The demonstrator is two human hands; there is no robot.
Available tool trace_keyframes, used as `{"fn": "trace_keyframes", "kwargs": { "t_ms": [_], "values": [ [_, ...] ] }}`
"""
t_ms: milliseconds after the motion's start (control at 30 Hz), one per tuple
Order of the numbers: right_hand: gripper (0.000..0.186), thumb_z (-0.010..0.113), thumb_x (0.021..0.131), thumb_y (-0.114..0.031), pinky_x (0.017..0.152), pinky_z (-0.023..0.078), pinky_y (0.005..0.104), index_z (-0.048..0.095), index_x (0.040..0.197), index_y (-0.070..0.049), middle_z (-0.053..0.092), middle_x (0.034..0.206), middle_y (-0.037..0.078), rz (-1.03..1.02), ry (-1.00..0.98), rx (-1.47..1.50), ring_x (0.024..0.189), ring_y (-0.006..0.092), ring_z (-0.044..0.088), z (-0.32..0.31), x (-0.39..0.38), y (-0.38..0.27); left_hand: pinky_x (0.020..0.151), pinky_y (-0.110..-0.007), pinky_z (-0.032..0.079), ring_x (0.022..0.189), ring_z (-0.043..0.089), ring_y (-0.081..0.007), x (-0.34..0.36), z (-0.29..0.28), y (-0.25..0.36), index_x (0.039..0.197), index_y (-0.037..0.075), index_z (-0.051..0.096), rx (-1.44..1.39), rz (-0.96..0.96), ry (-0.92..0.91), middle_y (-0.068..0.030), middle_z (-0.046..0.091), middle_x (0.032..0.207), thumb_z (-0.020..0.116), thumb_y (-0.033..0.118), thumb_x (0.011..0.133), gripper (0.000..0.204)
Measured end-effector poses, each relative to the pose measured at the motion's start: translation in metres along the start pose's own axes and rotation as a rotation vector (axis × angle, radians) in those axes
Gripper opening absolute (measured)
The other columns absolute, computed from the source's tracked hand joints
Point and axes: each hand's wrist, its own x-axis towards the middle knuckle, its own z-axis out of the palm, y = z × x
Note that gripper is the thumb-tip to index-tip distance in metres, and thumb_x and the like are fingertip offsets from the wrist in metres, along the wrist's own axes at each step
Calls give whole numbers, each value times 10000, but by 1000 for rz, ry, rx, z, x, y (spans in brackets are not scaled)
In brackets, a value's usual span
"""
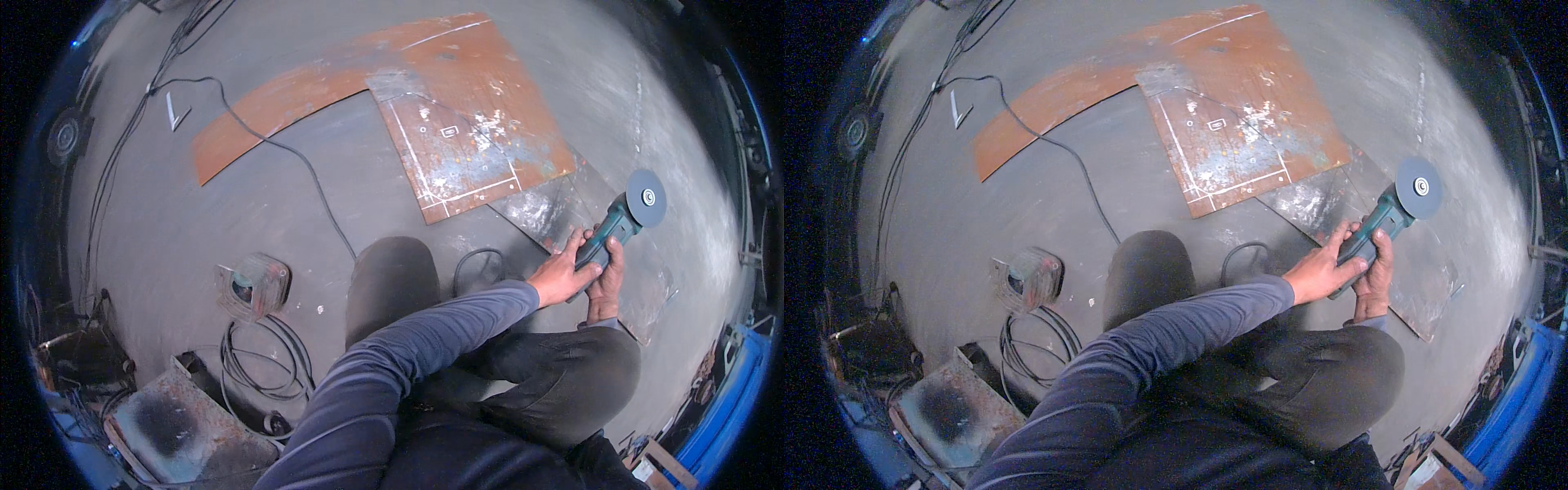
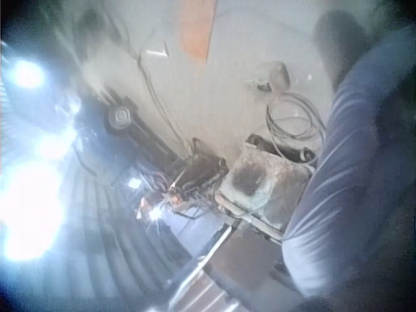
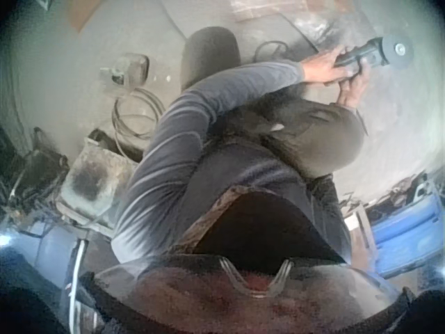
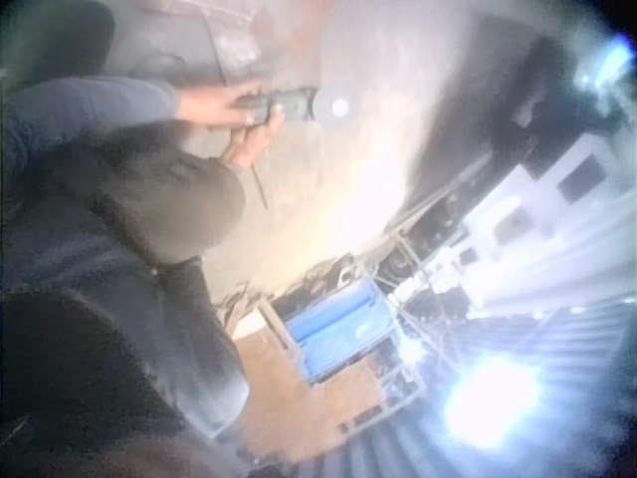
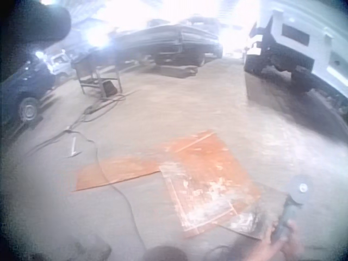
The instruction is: The person uses an angle grinder to cut a large sheet of rusty metal on the floor. They follow marked lines, reposition the sheet, and remove cut pieces as they progress.
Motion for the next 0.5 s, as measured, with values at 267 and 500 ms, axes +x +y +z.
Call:
{"fn": "trace_keyframes", "kwargs": {
  "t_ms": [267,500],
  "values": [
    [445,695,931,-346,795,607,418,612,1131,42,685,995,155,113,70,-201,843,268,710,-6,10,2,1025,-479,521,1195,660,-434,25,-49,-10,1466,-14,491,333,-51,-137,-274,689,1264,719,463,906,771],
    [430,719,889,-252,740,599,399,570,1181,26,691,930,149,192,84,-481,804,252,708,-3,22,7,1031,-487,532,1175,672,-416,35,-159,-79,1300,-17,622,716,-449,352,-277,699,1207,796,422,829,667]
  ]
}}
